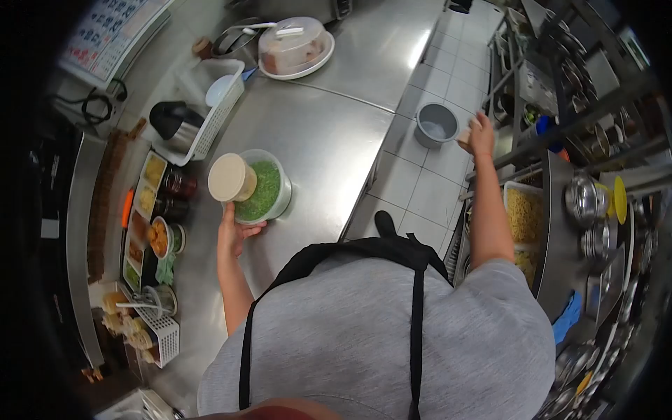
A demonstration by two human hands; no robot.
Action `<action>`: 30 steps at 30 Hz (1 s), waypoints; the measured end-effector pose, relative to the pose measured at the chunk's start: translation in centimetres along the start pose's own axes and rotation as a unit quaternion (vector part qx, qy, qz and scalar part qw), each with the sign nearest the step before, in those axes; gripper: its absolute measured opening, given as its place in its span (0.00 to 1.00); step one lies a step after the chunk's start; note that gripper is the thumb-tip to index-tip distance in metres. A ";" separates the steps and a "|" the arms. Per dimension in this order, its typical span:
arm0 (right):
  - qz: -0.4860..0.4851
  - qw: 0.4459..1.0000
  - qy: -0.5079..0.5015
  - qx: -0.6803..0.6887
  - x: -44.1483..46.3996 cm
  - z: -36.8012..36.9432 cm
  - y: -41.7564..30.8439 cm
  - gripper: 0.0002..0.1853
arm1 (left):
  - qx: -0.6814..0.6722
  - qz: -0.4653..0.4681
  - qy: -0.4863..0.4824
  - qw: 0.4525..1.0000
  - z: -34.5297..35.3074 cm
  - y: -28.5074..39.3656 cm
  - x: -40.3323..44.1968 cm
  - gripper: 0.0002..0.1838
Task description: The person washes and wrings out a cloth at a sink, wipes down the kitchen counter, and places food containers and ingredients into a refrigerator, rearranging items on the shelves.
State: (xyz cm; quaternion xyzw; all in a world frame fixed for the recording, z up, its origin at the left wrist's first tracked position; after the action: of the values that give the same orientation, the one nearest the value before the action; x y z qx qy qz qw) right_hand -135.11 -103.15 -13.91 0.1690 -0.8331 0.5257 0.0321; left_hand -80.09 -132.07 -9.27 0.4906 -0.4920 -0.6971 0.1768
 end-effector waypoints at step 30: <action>0.275 0.915 -0.271 0.113 6.1 -13.0 16.2 0.20 | 0.079 0.015 -0.119 0.990 35.7 5.5 5.7 0.29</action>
State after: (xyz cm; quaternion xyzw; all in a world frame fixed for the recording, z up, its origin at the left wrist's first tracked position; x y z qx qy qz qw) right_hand -147.59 -86.78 -20.68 0.0718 -0.7586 0.5382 -0.3602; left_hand -114.65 -120.41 -6.23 0.4093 -0.5701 -0.7069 0.0880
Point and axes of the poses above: each hand's wrist, its own x-axis towards the middle knuckle, its own z-axis out of the palm, y = z × x, the point moved 4 cm from there along x, towards the middle knuckle
